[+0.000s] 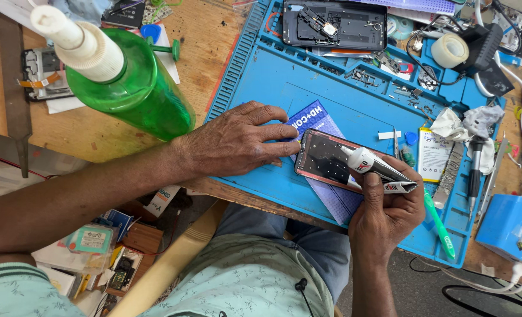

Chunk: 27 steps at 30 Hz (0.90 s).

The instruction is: The person applies adhesive from a tube onto the back of a disassembled mobile phone, wipes excess adhesive with a tissue, and presses a small black component onto the glued area. The person repeats the adhesive application along the phone's edges.

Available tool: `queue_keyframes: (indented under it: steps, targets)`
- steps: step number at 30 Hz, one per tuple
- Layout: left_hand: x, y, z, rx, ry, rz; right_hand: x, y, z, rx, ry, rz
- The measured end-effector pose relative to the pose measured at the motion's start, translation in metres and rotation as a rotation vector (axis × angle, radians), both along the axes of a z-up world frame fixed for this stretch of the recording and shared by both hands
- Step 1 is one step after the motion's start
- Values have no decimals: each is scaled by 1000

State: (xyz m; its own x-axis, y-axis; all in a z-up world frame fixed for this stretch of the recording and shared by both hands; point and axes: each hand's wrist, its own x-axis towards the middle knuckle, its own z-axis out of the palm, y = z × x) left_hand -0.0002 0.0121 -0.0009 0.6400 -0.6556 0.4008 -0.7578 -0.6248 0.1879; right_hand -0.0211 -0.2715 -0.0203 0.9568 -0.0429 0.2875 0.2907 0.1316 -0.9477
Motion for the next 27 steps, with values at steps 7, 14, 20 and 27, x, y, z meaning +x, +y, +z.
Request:
queue_keyframes:
  steps: [7, 14, 20, 27]
  targets:
    - [2, -1, 3, 61, -53, -15, 0, -2, -1, 10, -1, 2]
    - [5, -3, 3, 132, -111, -29, 0, -2, -3, 35, 14, 6]
    - [6, -3, 2, 174, -145, -25, 0, -2, -2, 28, 6, 12]
    - [5, -2, 3, 78, -63, -29, 0, -3, -3, 3, 21, 0]
